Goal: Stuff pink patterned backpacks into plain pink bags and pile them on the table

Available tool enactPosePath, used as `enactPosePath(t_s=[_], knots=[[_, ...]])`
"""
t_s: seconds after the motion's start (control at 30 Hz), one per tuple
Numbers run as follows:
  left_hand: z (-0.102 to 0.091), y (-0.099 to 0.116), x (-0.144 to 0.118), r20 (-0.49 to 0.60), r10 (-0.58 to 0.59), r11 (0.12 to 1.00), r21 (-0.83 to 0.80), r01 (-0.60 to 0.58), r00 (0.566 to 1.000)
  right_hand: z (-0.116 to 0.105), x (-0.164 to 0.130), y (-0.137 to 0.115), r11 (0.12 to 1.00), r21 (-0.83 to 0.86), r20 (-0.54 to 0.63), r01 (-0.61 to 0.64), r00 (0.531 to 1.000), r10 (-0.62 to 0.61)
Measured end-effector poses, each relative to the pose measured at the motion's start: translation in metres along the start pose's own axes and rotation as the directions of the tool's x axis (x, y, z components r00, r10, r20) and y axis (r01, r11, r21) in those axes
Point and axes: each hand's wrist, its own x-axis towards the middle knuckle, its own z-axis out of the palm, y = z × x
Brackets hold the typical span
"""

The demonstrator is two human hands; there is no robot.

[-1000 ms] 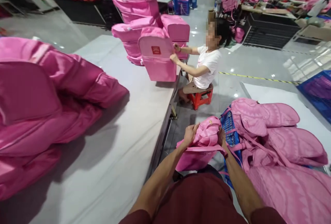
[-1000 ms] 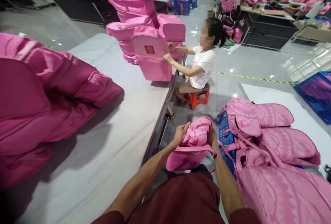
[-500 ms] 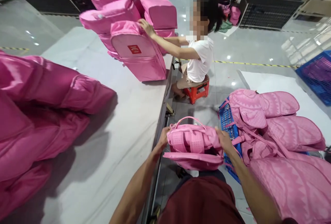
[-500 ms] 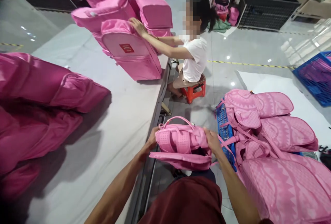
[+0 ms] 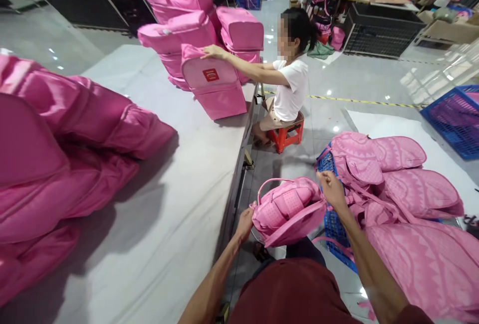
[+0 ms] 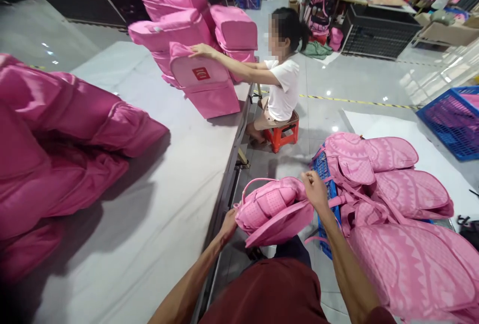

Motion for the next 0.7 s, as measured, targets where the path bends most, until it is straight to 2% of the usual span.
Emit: enactPosePath(t_s=[0.07, 0.13, 0.17, 0.23, 0.3, 0.37, 0.4, 0.43, 0.5, 0.57, 0.6, 0.63, 0.67, 0.7], knots=[[0.008, -0.022, -0.018, 0.035, -0.021, 0.999, -0.029, 0.022, 0.999, -0.014, -0.046, -0.021, 0.985, -0.167, 0.072, 0.04, 0.997, -0.028], [0.018, -0.041, -0.035, 0.08, -0.035, 0.998, -0.05, 0.039, 0.996, -0.016, -0.096, -0.037, 0.934, -0.349, 0.2, 0.07, 0.98, 0.002], [0.022, -0.05, -0.042, 0.104, -0.037, 0.997, -0.059, 0.043, 0.994, -0.014, -0.118, -0.041, 0.909, -0.411, 0.24, 0.064, 0.97, 0.04], [0.027, -0.063, -0.054, 0.162, -0.038, 0.996, -0.076, 0.051, 0.986, -0.007, -0.151, -0.037, 0.887, -0.463, 0.25, 0.002, 0.96, 0.129], [0.028, -0.073, -0.062, 0.246, -0.045, 0.994, -0.089, 0.068, 0.968, -0.007, -0.163, -0.017, 0.897, -0.434, 0.171, -0.088, 0.969, 0.178], [0.029, -0.08, -0.065, 0.314, -0.062, 0.992, -0.083, 0.093, 0.947, -0.014, -0.16, 0.011, 0.909, -0.365, -0.009, -0.2, 0.977, 0.211], [0.029, -0.083, -0.065, 0.328, -0.074, 0.992, -0.07, 0.102, 0.942, -0.019, -0.156, 0.025, 0.909, -0.319, -0.126, -0.269, 0.962, 0.241], [0.03, -0.085, -0.064, 0.33, -0.082, 0.993, -0.054, 0.106, 0.94, -0.023, -0.151, 0.037, 0.898, -0.252, -0.241, -0.36, 0.922, 0.302], [0.03, -0.087, -0.063, 0.311, -0.09, 0.995, -0.013, 0.099, 0.946, -0.024, -0.142, 0.053, 0.819, -0.07, -0.384, -0.569, 0.773, 0.504], [0.026, -0.082, -0.061, 0.247, -0.066, 0.997, 0.052, 0.055, 0.967, -0.015, -0.135, 0.055, 0.697, 0.091, -0.378, -0.711, 0.623, 0.685], [0.023, -0.077, -0.06, 0.187, -0.014, 0.996, 0.093, -0.004, 0.982, -0.008, -0.132, 0.052, 0.658, 0.142, -0.355, -0.74, 0.582, 0.732], [0.019, -0.069, -0.061, 0.111, 0.071, 0.986, 0.141, -0.087, 0.991, -0.001, -0.129, 0.045, 0.645, 0.175, -0.338, -0.744, 0.57, 0.749], [0.016, -0.058, -0.062, 0.029, 0.183, 0.963, 0.197, -0.185, 0.983, 0.006, -0.126, 0.036, 0.659, 0.2, -0.334, -0.725, 0.582, 0.741], [0.014, -0.046, -0.064, -0.04, 0.313, 0.921, 0.257, -0.293, 0.949, 0.011, -0.122, 0.024, 0.694, 0.223, -0.333, -0.684, 0.616, 0.714]])
